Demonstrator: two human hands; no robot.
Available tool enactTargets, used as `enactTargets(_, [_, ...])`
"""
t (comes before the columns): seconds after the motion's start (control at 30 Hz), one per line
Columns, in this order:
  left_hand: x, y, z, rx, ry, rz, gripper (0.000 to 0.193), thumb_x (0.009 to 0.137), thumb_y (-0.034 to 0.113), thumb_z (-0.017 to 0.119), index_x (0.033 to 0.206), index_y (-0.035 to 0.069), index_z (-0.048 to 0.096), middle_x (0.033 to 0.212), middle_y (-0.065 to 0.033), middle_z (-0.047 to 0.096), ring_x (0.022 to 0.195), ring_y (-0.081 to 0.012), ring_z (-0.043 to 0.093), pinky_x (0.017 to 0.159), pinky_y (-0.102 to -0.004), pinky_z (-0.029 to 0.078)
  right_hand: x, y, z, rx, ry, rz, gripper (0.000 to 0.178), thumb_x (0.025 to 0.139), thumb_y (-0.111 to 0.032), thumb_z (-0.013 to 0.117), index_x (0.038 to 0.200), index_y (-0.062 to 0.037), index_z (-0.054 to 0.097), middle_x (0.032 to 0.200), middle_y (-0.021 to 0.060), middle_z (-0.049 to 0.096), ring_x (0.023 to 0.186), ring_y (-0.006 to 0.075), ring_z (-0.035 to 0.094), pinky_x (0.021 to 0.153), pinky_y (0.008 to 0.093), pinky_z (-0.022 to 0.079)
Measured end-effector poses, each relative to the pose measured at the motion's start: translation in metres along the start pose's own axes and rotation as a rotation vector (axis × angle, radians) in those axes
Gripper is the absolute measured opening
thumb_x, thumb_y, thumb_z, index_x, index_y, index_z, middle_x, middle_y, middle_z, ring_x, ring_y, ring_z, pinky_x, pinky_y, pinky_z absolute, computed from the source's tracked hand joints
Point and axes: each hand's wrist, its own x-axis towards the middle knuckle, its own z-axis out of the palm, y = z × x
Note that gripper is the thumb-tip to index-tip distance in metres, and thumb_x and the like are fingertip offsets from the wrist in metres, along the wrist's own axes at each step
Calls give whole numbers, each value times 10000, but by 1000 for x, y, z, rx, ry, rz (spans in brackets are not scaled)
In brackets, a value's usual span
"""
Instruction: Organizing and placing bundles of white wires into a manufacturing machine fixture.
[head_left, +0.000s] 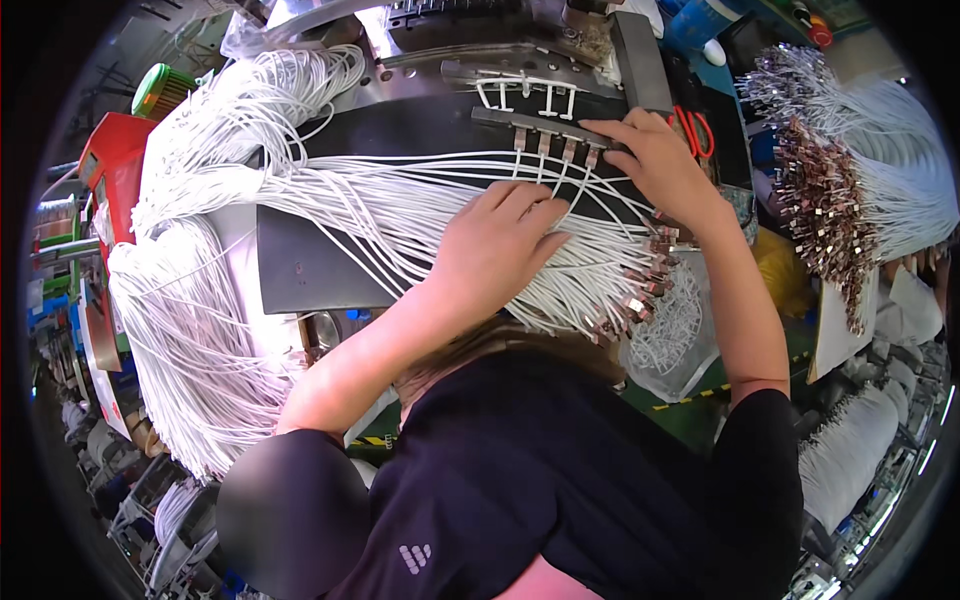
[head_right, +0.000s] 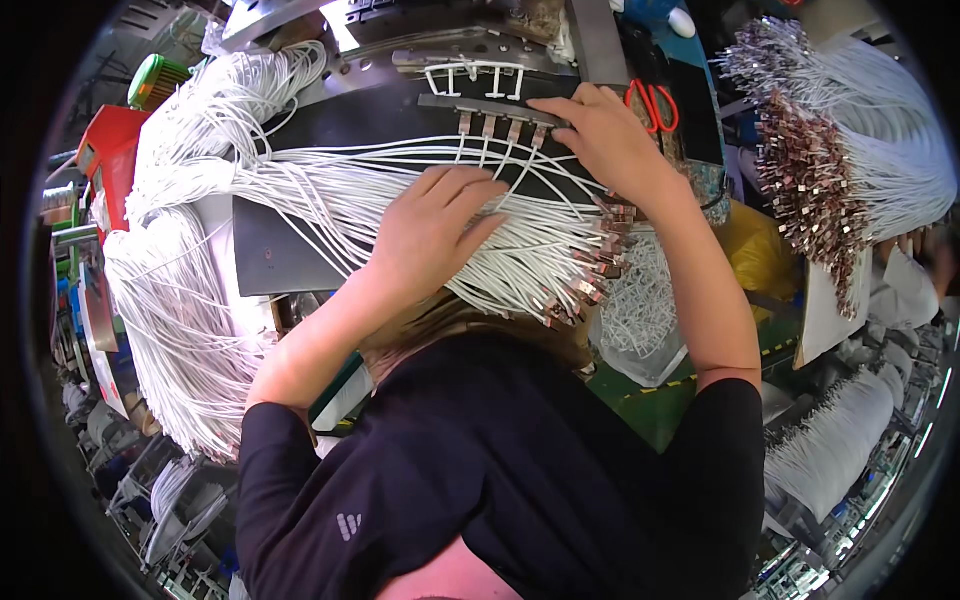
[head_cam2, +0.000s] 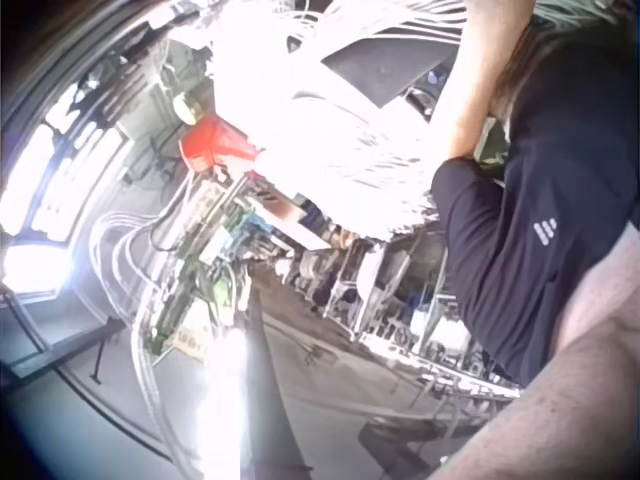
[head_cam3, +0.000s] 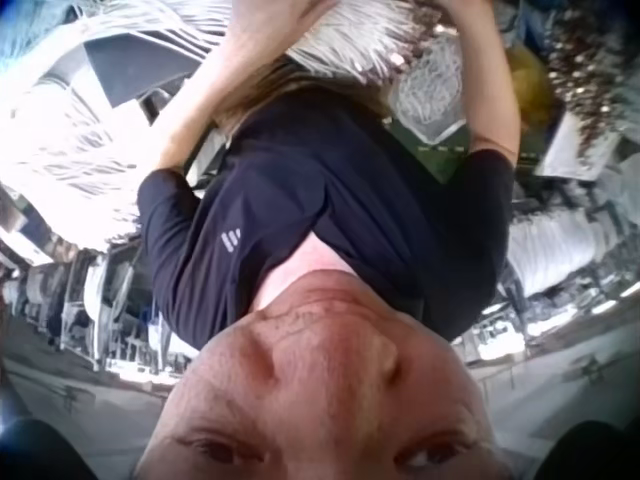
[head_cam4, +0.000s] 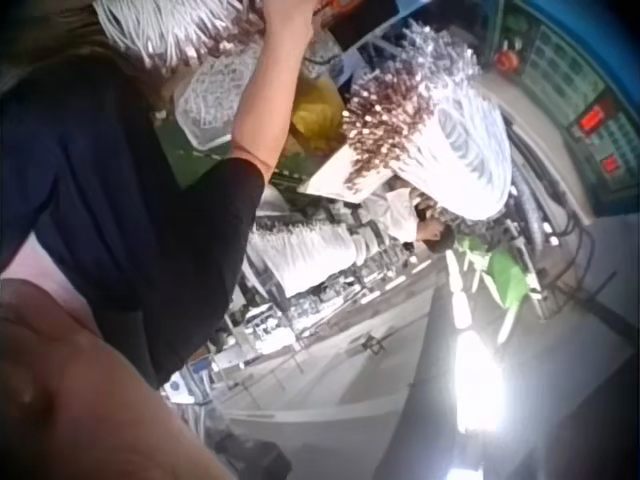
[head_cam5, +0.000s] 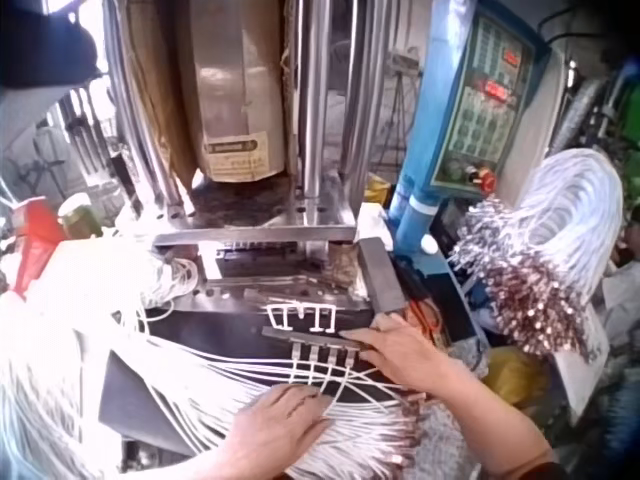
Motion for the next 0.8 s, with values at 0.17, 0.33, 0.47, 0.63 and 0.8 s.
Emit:
enactTargets(0.17, [11,-10,-3,162,-131,-83,164,867,215,695,815,67,650,825,-73,627,810,-275,629,693,-387,519,47,6,16,287,127,-29,273,956,-212,590,1201,-107,648,1004,152,592,976,327,581,847,375,461])
enactTargets(0.33, [18,-29,-17,332,-133,-183,223,854,259,685,736,71,659,742,-65,621,734,-250,629,634,-383,516,144,2,42,313,452,-60,305,950,-263,597,1178,-65,644,1060,166,629,1003,345,602,858,376,469])
enactTargets(0.47, [59,-57,-18,395,-77,-202,249,847,257,665,684,70,657,704,-81,641,693,-252,652,616,-381,525,230,65,68,33,757,-107,431,862,-371,679,1077,1,642,997,179,666,906,311,630,815,458,502])
enactTargets(0.63, [117,-108,-18,404,-89,-367,242,853,275,644,750,59,684,736,-126,674,716,-313,670,650,-433,528,251,31,41,-71,626,-28,407,880,-324,654,1111,9,631,951,172,693,848,335,653,751,451,511])
enactTargets(0.8, [136,-145,-8,299,-30,-470,269,849,286,650,815,23,695,762,-171,672,780,-371,666,731,-490,528,246,44,54,-303,690,27,374,916,-313,606,1105,9,632,978,209,685,898,374,646,790,462,502])
